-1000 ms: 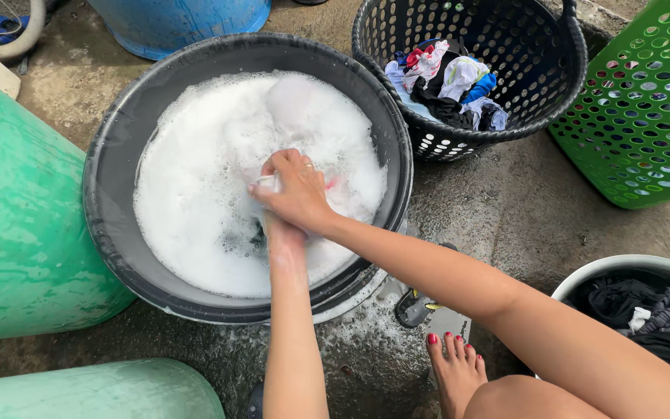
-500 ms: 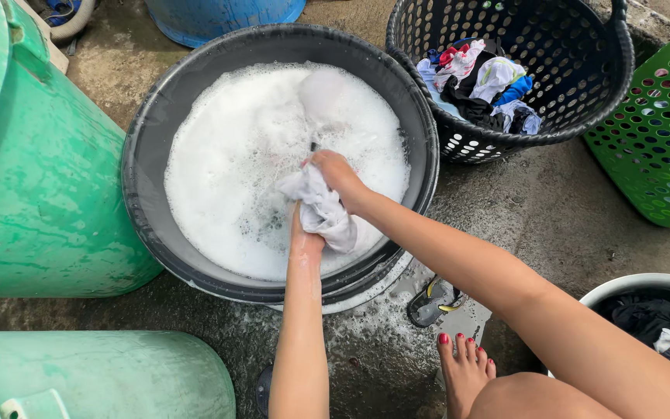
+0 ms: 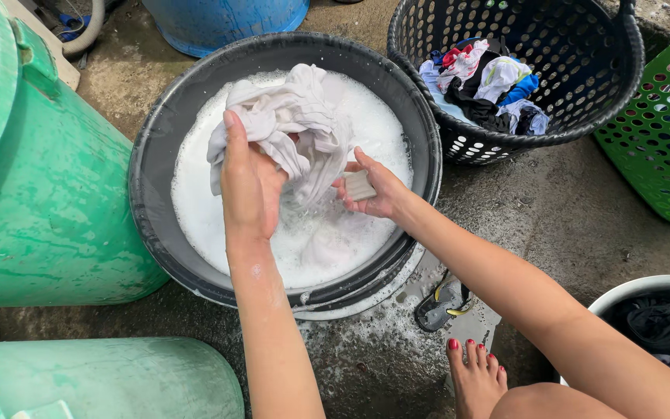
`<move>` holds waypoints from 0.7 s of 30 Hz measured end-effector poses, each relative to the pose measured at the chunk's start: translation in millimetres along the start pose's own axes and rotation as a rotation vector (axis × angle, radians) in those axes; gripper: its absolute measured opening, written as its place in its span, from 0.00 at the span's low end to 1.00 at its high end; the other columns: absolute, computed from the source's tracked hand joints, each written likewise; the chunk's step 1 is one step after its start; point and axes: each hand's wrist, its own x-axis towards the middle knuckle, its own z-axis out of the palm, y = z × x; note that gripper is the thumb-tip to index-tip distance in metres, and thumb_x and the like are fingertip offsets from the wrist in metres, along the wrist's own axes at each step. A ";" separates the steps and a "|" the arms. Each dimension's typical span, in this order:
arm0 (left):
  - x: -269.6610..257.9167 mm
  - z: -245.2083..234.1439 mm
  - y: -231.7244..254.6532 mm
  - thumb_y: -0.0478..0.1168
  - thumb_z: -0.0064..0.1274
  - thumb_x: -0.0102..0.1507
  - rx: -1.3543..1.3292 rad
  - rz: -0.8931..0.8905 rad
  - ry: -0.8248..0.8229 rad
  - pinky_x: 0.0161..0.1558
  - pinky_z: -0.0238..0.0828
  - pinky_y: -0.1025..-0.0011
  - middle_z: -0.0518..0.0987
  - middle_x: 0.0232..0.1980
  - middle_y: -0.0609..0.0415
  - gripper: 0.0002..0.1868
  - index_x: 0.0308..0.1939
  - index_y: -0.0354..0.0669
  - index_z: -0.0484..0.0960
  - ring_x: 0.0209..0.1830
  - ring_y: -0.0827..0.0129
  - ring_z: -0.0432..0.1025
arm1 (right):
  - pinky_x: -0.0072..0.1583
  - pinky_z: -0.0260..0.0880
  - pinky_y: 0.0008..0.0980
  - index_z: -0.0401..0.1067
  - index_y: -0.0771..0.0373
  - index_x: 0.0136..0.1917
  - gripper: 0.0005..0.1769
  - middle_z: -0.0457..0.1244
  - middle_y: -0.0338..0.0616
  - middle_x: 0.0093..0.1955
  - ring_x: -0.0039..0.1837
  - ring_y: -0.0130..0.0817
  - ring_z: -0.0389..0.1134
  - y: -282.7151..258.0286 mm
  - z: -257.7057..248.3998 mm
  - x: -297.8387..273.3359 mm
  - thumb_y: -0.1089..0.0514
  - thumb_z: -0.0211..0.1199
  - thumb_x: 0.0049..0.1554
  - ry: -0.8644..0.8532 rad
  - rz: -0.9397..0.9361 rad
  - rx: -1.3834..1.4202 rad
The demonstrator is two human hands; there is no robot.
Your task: The person washes white and dark clothes by hand in a basin filled with soapy water, scrubbing them individually and lifting them out to check for cleanliness.
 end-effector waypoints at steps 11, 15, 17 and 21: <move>-14.1 -14.6 -1.7 0.59 0.34 0.73 -0.084 0.005 -0.079 0.60 0.79 0.56 0.71 0.69 0.35 0.40 0.76 0.28 0.52 0.68 0.46 0.72 | 0.36 0.58 0.27 0.67 0.56 0.54 0.24 0.65 0.39 0.37 0.36 0.27 0.61 7.6 22.1 -14.7 0.51 0.74 0.49 0.031 -0.331 -1.207; -37.5 -21.0 46.0 0.68 0.37 0.72 -0.226 0.088 -0.223 0.50 0.75 0.56 0.70 0.70 0.34 0.47 0.75 0.25 0.55 0.69 0.42 0.71 | 0.43 0.63 0.23 0.75 0.62 0.52 0.17 0.66 0.36 0.43 0.43 0.21 0.64 -19.6 32.9 -17.2 0.51 0.64 0.53 -0.129 -0.478 -0.996; -40.6 -39.4 56.3 0.72 0.36 0.72 -0.475 0.164 -0.127 0.53 0.73 0.54 0.70 0.71 0.34 0.50 0.77 0.26 0.56 0.71 0.43 0.69 | 0.43 0.61 0.25 0.74 0.61 0.52 0.17 0.65 0.36 0.44 0.45 0.21 0.61 -50.0 33.7 -27.3 0.51 0.58 0.54 -0.167 -0.553 -0.772; -17.3 -61.3 -27.3 0.70 0.39 0.60 -0.488 0.132 0.404 0.60 0.68 0.41 0.66 0.71 0.52 0.45 0.73 0.48 0.58 0.68 0.54 0.66 | 0.47 0.66 0.30 0.69 0.66 0.42 0.14 0.59 0.33 0.47 0.47 0.27 0.62 -66.6 66.1 -27.2 0.51 0.55 0.55 -0.062 -0.908 -0.709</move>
